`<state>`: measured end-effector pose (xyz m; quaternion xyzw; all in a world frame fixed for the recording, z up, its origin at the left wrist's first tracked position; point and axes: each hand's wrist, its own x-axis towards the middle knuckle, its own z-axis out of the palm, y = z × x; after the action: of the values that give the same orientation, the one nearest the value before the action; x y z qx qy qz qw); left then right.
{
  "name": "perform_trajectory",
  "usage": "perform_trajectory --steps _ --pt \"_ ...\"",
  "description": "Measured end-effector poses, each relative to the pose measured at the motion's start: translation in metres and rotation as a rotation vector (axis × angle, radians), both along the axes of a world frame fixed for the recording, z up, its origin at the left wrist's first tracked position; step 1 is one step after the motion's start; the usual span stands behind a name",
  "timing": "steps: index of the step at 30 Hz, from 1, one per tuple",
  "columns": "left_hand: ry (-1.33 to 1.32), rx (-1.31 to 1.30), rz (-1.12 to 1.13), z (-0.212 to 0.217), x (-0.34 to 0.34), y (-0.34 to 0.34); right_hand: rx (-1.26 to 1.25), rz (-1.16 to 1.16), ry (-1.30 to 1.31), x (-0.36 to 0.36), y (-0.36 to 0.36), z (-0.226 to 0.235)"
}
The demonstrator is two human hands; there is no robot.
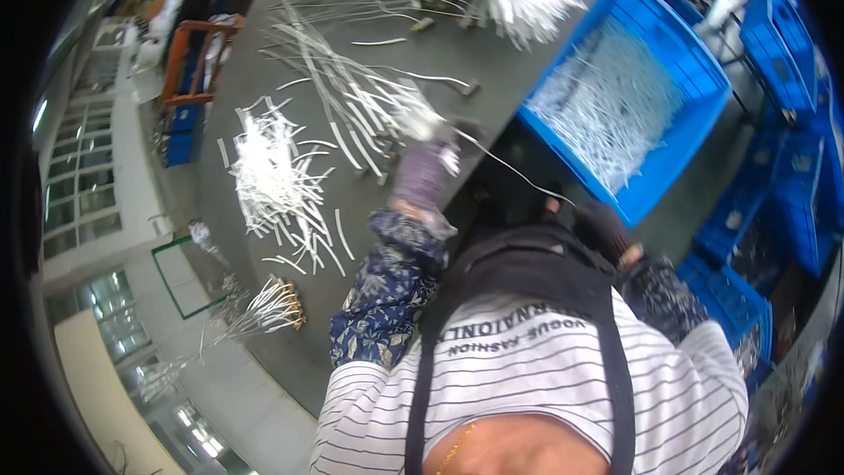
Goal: Sorting and arranging bundles of white wires on a production floor.
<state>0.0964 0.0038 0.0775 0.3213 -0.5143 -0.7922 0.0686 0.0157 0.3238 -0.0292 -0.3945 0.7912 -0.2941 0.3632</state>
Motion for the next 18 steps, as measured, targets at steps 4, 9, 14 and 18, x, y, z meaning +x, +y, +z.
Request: perform_trajectory --steps 4,9,14,18 --pt "-0.081 0.077 0.432 0.024 0.016 -0.077 -0.069 0.113 0.092 -0.007 -0.033 0.020" --pt "-0.086 -0.995 0.105 -0.071 0.051 -0.077 -0.569 0.117 0.049 -0.015 -0.175 0.070" --pt "-0.343 -0.578 0.191 -0.069 0.015 -0.060 -0.163 -0.267 -0.955 -0.028 -0.264 0.099" --pt "-0.385 -0.204 0.209 -0.017 0.011 -0.097 -0.077 -0.234 -0.473 -0.053 -0.261 0.099"
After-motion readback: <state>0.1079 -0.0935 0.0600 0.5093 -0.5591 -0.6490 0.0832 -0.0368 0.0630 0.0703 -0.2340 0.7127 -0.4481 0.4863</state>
